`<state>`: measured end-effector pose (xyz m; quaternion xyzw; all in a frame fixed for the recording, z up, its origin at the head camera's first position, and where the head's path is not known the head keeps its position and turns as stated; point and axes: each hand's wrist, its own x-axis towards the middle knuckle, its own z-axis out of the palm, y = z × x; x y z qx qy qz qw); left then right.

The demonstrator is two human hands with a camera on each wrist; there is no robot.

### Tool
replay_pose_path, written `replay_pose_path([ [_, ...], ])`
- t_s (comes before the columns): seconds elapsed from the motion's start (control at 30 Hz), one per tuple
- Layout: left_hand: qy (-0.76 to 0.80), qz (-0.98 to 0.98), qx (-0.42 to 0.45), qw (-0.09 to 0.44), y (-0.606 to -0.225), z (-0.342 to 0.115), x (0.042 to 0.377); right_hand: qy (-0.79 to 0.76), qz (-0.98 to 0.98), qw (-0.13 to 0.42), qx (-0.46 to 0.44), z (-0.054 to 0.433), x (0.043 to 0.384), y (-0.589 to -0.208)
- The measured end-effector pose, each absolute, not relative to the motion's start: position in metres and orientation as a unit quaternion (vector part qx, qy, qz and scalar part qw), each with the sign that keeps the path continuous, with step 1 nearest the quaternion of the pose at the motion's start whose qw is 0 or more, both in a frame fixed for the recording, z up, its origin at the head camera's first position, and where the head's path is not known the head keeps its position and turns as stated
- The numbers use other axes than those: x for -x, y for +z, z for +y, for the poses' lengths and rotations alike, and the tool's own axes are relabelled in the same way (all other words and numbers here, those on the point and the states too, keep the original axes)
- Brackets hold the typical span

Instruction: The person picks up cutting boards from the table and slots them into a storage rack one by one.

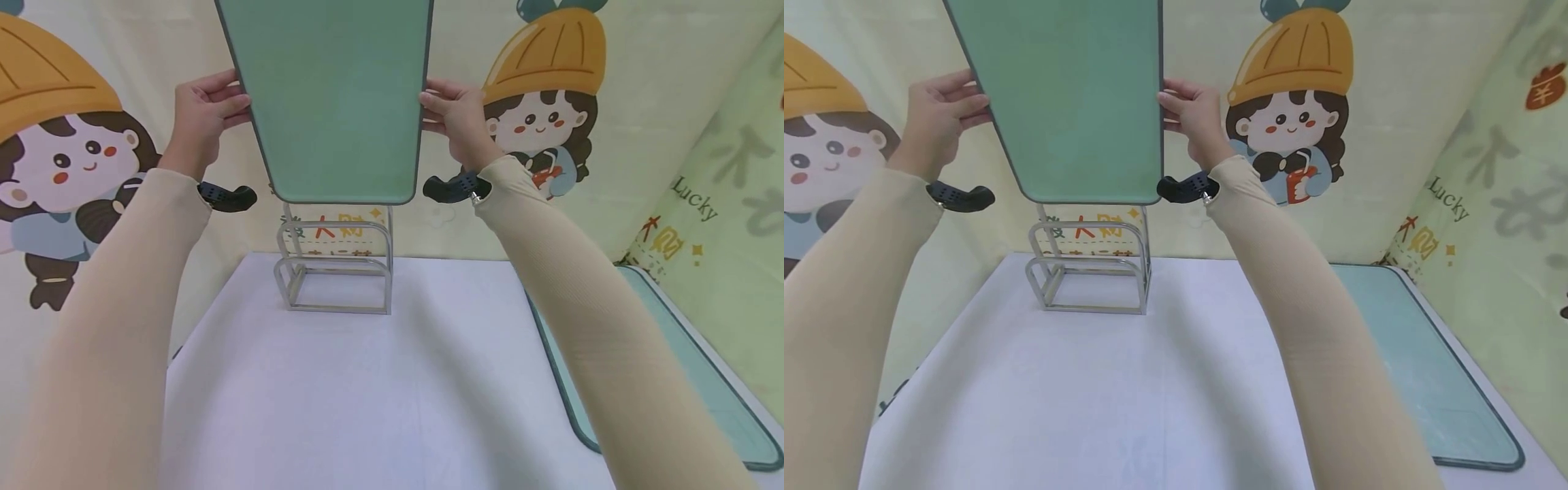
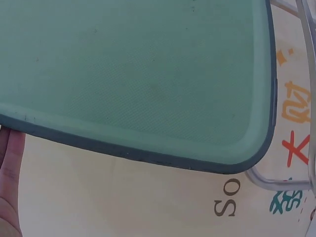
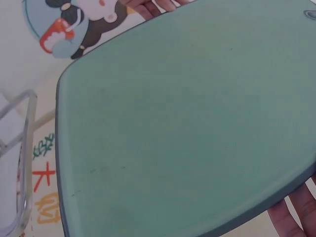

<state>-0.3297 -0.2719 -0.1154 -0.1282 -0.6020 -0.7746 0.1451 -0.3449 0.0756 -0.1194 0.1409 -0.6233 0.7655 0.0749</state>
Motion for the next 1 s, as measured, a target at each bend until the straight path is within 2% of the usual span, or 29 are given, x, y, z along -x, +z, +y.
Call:
replay_pose_path([
  [1.0,-0.784,-0.592,0.105,0.152,-0.137,-0.282,0.33,0.747,-0.647,0.084,-0.127,0.059,0.347,-0.144],
])
